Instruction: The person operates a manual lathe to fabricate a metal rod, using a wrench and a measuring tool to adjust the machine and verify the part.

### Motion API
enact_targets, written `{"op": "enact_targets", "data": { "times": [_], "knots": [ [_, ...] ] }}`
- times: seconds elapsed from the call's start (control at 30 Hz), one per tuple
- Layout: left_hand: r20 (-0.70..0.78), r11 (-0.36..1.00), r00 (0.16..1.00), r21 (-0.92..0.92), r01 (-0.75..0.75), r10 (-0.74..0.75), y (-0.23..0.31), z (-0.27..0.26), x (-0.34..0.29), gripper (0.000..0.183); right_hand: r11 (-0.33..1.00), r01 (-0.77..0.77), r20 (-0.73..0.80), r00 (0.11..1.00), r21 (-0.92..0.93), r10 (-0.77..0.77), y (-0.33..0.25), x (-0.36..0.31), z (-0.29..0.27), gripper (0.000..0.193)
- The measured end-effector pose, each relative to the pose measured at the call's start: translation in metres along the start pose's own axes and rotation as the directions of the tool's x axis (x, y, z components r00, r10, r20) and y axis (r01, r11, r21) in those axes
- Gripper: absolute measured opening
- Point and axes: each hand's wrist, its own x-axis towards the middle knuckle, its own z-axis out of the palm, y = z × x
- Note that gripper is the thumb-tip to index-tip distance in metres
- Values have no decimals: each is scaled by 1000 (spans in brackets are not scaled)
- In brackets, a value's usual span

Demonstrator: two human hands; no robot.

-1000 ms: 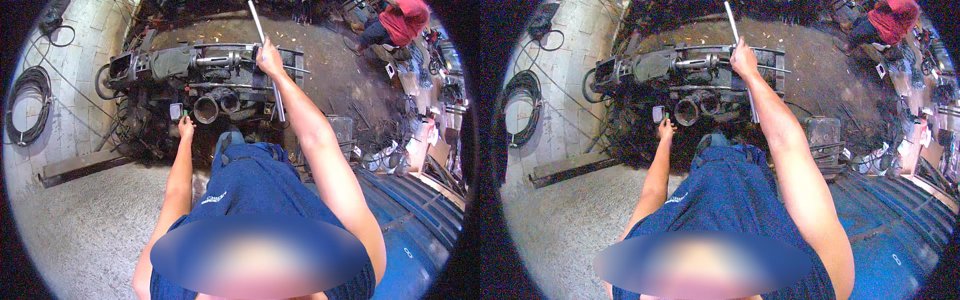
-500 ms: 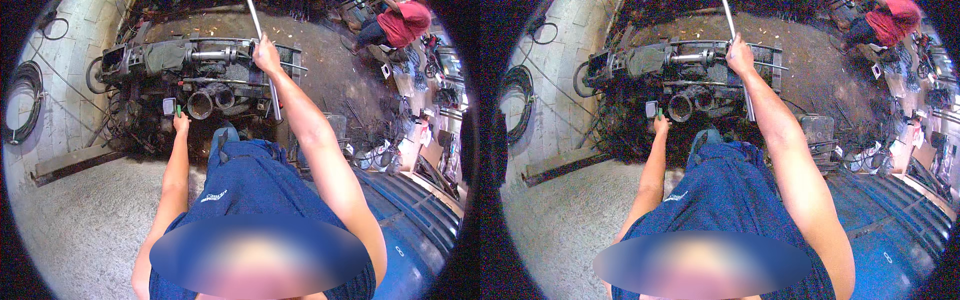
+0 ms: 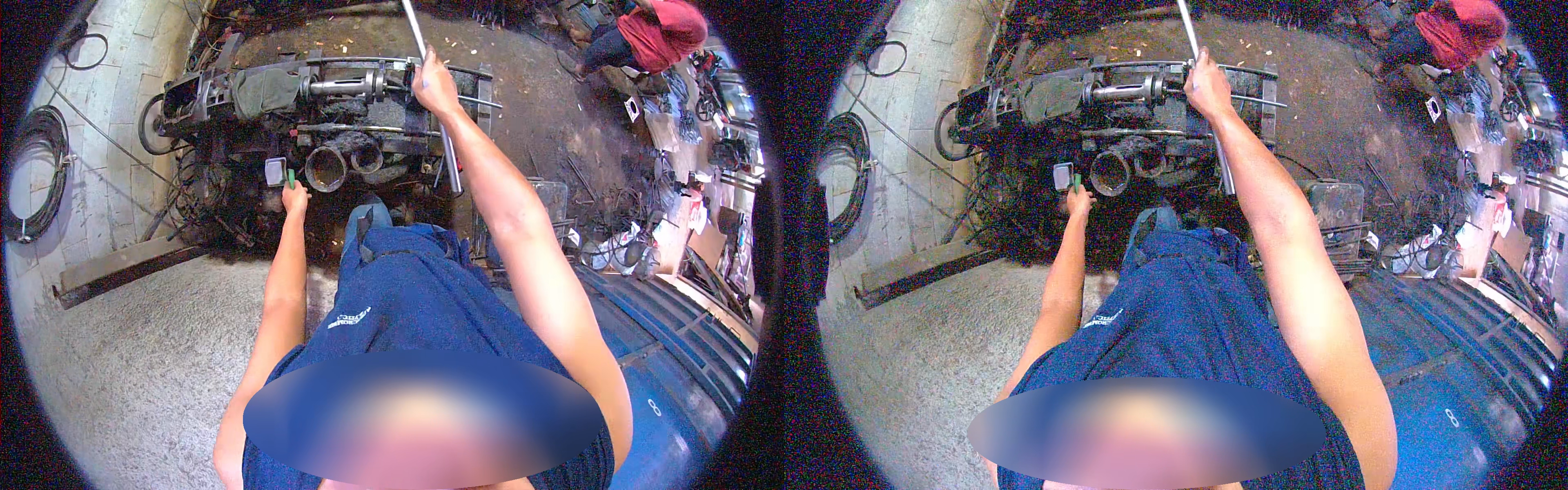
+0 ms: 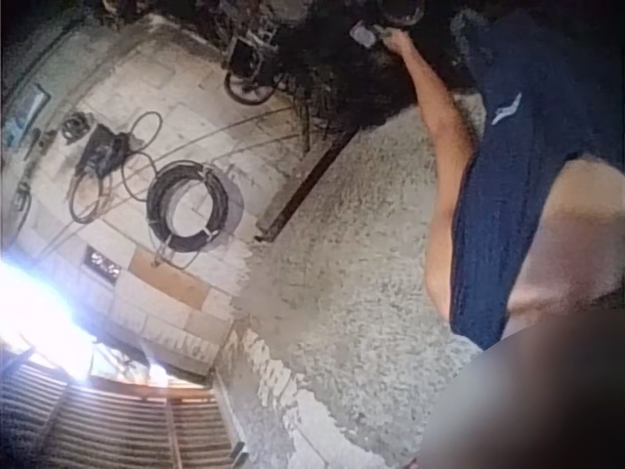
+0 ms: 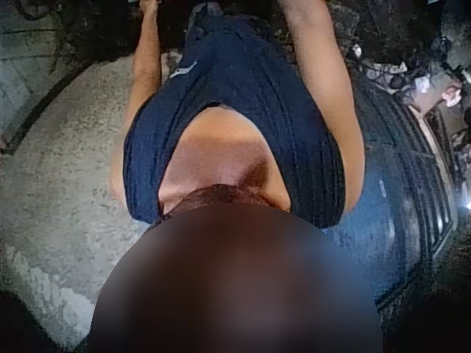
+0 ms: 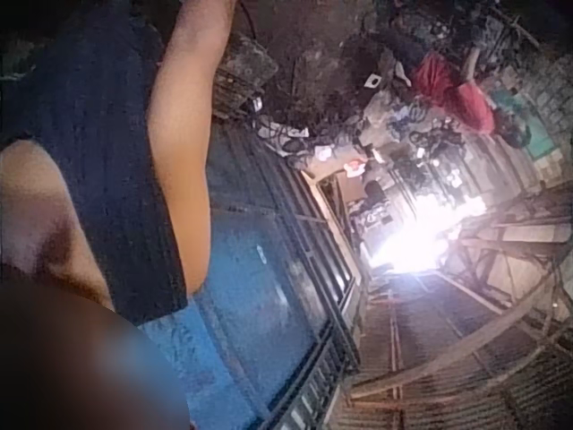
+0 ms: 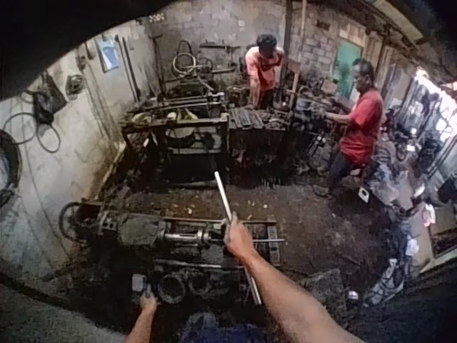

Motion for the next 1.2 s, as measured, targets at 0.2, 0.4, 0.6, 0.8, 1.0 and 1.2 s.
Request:
{"op": "enact_targets", "data": {
  "times": [0.2,0.4,0.6,0.8,1.0,1.2],
  "knots": [
    [-25,999,999,8,37,-37,14,-1,-13,34,998,-49,39,998,-31,50,-5,0,1,54],
    [-15,998,999,49,41,-41,20,-2,-16,36,998,-70,39,997,-4,71,-8,0,-5,53],
    [2,996,998,68,64,-65,21,-3,-14,37,994,-110,81,991,12,108,-6,0,-6,56],
    [-1,994,997,71,78,-78,25,-2,-19,39,994,-106,93,990,-31,109,-8,3,0,54],
    [7,991,996,100,84,-85,25,-4,-18,38,994,-104,66,992,-32,106,-7,2,2,55],
    [8,994,998,94,55,-56,19,-2,-14,37,997,-78,68,995,-16,79,-3,3,1,55]
  ]
}}
